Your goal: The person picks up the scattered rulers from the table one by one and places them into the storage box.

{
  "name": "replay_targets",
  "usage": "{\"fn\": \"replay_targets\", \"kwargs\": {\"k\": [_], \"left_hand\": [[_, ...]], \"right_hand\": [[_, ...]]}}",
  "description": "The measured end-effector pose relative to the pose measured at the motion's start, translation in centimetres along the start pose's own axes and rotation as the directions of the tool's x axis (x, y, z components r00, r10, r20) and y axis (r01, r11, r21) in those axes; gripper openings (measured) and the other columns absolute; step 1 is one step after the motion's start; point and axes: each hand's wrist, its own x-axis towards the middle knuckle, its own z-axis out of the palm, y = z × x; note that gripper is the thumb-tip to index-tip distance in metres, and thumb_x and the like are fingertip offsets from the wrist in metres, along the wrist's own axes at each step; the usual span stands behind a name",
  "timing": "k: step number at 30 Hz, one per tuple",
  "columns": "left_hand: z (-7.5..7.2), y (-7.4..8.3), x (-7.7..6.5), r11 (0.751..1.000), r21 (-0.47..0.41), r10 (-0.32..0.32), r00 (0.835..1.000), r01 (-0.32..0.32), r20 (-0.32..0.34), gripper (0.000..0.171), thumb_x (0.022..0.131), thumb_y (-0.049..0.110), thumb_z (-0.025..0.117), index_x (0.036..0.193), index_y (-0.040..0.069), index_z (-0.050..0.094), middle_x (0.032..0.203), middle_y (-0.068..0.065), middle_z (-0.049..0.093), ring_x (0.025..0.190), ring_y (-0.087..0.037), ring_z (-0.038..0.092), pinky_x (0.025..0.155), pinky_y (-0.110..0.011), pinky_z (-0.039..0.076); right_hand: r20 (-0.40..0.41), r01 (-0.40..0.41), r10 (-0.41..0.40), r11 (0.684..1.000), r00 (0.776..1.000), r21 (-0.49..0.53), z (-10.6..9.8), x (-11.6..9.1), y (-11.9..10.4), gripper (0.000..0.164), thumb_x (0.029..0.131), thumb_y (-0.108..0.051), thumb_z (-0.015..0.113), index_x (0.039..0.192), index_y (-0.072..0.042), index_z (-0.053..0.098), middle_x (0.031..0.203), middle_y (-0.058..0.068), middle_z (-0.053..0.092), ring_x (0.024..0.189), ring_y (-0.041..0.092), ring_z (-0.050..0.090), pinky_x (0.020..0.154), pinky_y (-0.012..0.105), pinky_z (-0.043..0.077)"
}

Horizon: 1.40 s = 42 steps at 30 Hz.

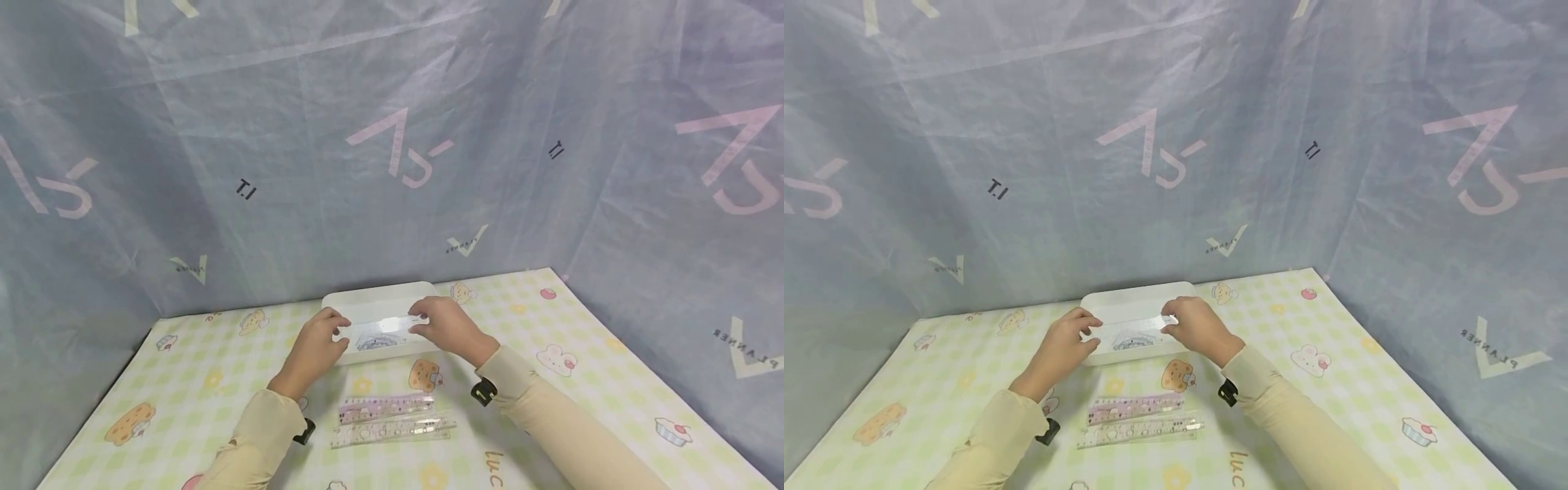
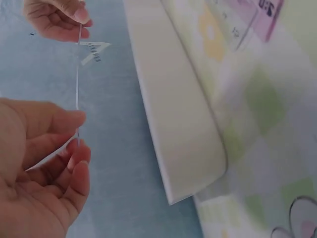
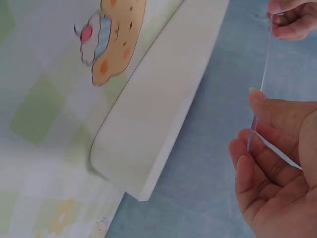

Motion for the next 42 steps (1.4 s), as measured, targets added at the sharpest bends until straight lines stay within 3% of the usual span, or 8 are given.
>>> {"fn": "replay_targets", "kwargs": {"k": [5,10,17,23,31,35,42], "left_hand": [[1.2,-1.0,0.8,0.997,-0.008,-0.078,0.997,0.078,0.03,0.022,0.085,0.002,0.075,0.107,0.003,0.073,0.105,-0.005,0.063,0.09,-0.021,0.062,0.072,-0.034,0.053],[2.2,-1.8,1.4,0.991,0.013,-0.133,0.986,0.133,0.104,0.023,0.086,0.002,0.073,0.109,0.001,0.073,0.106,-0.006,0.064,0.087,-0.02,0.062,0.071,-0.034,0.053],[3.3,-3.2,1.8,0.987,0.013,-0.161,0.976,0.161,0.147,0.019,0.085,-0.001,0.072,0.104,-0.001,0.074,0.103,-0.009,0.066,0.084,-0.021,0.064,0.072,-0.035,0.056],[4.0,-4.1,2.1,0.977,-0.02,-0.207,0.965,0.213,0.163,0.021,0.086,-0.004,0.07,0.106,-0.002,0.073,0.104,-0.013,0.069,0.081,-0.02,0.066,0.068,-0.035,0.055],[4.3,-4.0,2.5,0.979,0.005,-0.202,0.959,0.205,0.197,0.022,0.089,0.0,0.069,0.111,-0.001,0.072,0.108,-0.015,0.069,0.096,-0.029,0.067,0.078,-0.041,0.056],[4.3,-3.8,2.7,0.977,0.011,-0.21,0.953,0.213,0.219,0.022,0.09,0.001,0.067,0.111,-0.002,0.072,0.107,-0.015,0.069,0.095,-0.029,0.067,0.077,-0.041,0.056],[4.3,-4.0,2.5,0.976,-0.038,-0.201,0.958,0.213,0.202,0.022,0.089,0.001,0.069,0.111,-0.001,0.071,0.107,-0.015,0.068,0.094,-0.028,0.066,0.078,-0.042,0.056]], "right_hand": [[0.059,-0.064,0.066,0.997,0.996,-0.034,1.3,1.1,0.9,0.024,0.085,-0.018,0.08,0.105,-0.008,0.075,0.102,0.003,0.074,0.092,0.021,0.068,0.081,0.036,0.055],[0.133,-0.123,0.124,0.992,0.983,-0.017,3.0,1.9,1.8,0.024,0.084,-0.015,0.08,0.105,-0.005,0.075,0.101,0.005,0.074,0.093,0.02,0.067,0.085,0.037,0.054],[0.209,-0.217,0.206,0.976,0.956,0.028,4.5,2.8,2.1,0.022,0.081,-0.01,0.082,0.1,-0.003,0.074,0.096,0.007,0.072,0.093,0.024,0.066,0.087,0.04,0.053],[0.238,-0.217,0.219,0.976,0.946,-0.036,5.7,3.3,2.3,0.017,0.083,-0.009,0.078,0.099,-0.005,0.074,0.098,0.006,0.072,0.096,0.024,0.065,0.089,0.04,0.052],[0.237,-0.234,0.239,0.971,0.942,-0.05,5.9,3.4,2.3,0.021,0.084,-0.012,0.077,0.104,-0.007,0.074,0.102,0.006,0.072,0.1,0.025,0.065,0.091,0.04,0.052],[0.241,-0.238,0.241,0.97,0.94,-0.043,5.9,3.4,2.4,0.022,0.085,-0.014,0.077,0.105,-0.007,0.073,0.103,0.006,0.072,0.1,0.025,0.065,0.091,0.04,0.052],[0.224,-0.251,0.242,0.968,0.944,0.014,5.8,3.3,2.8,0.022,0.088,-0.011,0.073,0.108,-0.005,0.072,0.104,0.008,0.071,0.099,0.025,0.065,0.088,0.041,0.053]]}}
